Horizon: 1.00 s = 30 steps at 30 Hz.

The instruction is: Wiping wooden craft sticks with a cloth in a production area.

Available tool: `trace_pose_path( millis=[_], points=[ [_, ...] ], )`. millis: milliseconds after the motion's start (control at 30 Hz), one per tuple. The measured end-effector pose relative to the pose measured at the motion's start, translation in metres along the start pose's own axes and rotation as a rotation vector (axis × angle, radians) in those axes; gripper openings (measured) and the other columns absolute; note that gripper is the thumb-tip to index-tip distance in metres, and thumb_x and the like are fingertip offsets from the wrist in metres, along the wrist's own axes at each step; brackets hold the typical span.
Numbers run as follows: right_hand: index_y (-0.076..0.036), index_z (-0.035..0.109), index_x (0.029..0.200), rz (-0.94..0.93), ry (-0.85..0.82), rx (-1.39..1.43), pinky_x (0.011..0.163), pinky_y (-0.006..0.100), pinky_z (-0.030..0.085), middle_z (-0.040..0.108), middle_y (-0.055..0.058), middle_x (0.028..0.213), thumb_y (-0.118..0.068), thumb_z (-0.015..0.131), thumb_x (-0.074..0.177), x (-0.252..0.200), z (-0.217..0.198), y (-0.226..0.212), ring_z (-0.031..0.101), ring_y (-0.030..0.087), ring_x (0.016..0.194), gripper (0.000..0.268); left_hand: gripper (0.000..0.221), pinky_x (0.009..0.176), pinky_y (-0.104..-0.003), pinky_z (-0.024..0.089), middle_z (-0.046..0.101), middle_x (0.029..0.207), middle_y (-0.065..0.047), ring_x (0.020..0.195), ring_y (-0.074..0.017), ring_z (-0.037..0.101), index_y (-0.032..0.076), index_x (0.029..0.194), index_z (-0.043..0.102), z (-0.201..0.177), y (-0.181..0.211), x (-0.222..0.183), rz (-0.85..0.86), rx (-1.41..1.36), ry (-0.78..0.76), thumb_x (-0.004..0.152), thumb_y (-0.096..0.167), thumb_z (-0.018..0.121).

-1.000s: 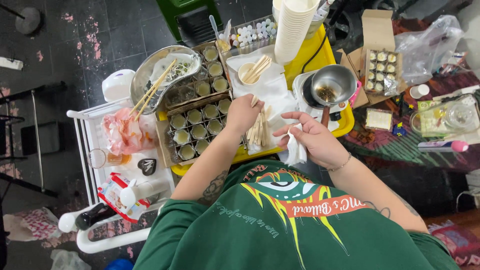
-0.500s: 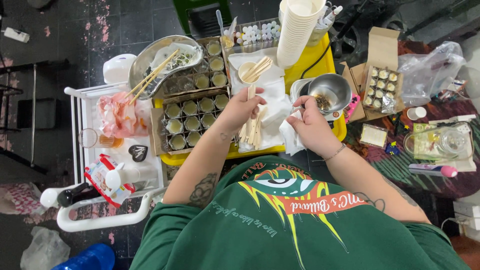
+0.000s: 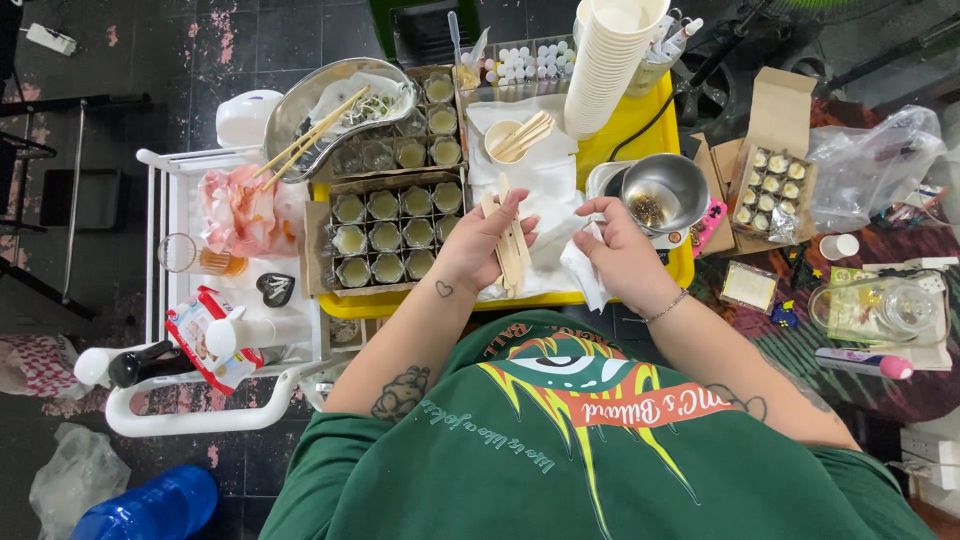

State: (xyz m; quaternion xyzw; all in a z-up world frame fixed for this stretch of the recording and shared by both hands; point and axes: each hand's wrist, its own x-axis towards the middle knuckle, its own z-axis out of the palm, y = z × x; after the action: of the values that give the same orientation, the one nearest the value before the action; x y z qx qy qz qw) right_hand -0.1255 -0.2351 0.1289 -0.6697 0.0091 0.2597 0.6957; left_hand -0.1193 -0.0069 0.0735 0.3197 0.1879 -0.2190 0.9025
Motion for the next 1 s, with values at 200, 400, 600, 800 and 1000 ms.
trace_pose_path(
  millis=[200,400,600,800,1000],
  points=[
    [-0.009,0.049,0.125,-0.057,-0.013,-0.013,0.069,0.021,0.054,0.063,0.0,0.098,0.002,0.062,0.095,0.003,0.004,-0.01,0.065,0.005,0.085,0.034,0.035,0.072,-0.038,0.062,0.063,0.098,-0.004,0.082,-0.0208,0.072,0.006,0.114,0.063,0.015,-0.003,-0.002,0.063,0.129,0.092,0.095,0.035,0.07],
    [-0.008,0.053,0.125,-0.092,-0.033,-0.089,0.066,0.02,0.048,0.054,0.0,0.094,0.0,0.071,0.094,0.002,0.001,-0.004,0.052,0.004,0.08,0.037,0.035,0.056,-0.029,0.055,0.064,0.081,-0.004,0.061,-0.0133,0.062,0.004,0.099,0.066,0.018,-0.007,-0.004,0.189,0.262,0.161,0.093,0.037,0.076],
    [-0.008,0.052,0.125,-0.191,0.003,-0.059,0.077,0.017,0.048,0.054,-0.005,0.097,-0.003,0.073,0.093,0.003,0.005,0.0,0.05,0.0,0.088,0.038,0.032,0.042,-0.023,0.032,0.063,0.073,-0.001,0.049,-0.0075,0.047,0.009,0.09,0.066,0.035,0.002,-0.019,0.167,0.298,0.184,0.087,0.037,0.08],
    [-0.007,0.055,0.123,-0.253,0.081,-0.238,0.066,0.02,0.041,0.048,-0.003,0.089,-0.003,0.076,0.092,0.011,0.01,0.016,0.043,0.004,0.079,0.038,0.026,0.051,-0.02,0.036,0.07,0.082,-0.001,0.063,-0.0043,0.054,0.009,0.091,0.063,0.037,-0.005,-0.015,0.264,0.299,0.036,0.089,0.029,0.08],
    [-0.008,0.055,0.123,-0.176,0.002,-0.299,0.067,0.018,0.045,0.054,-0.004,0.091,-0.006,0.073,0.09,-0.008,0.015,0.018,0.05,0.004,0.077,0.038,0.026,0.045,-0.022,0.03,0.067,0.075,-0.002,0.051,-0.0046,0.042,0.01,0.087,0.061,0.041,0.0,-0.024,0.304,0.314,0.048,0.09,0.029,0.078]
  ],
)
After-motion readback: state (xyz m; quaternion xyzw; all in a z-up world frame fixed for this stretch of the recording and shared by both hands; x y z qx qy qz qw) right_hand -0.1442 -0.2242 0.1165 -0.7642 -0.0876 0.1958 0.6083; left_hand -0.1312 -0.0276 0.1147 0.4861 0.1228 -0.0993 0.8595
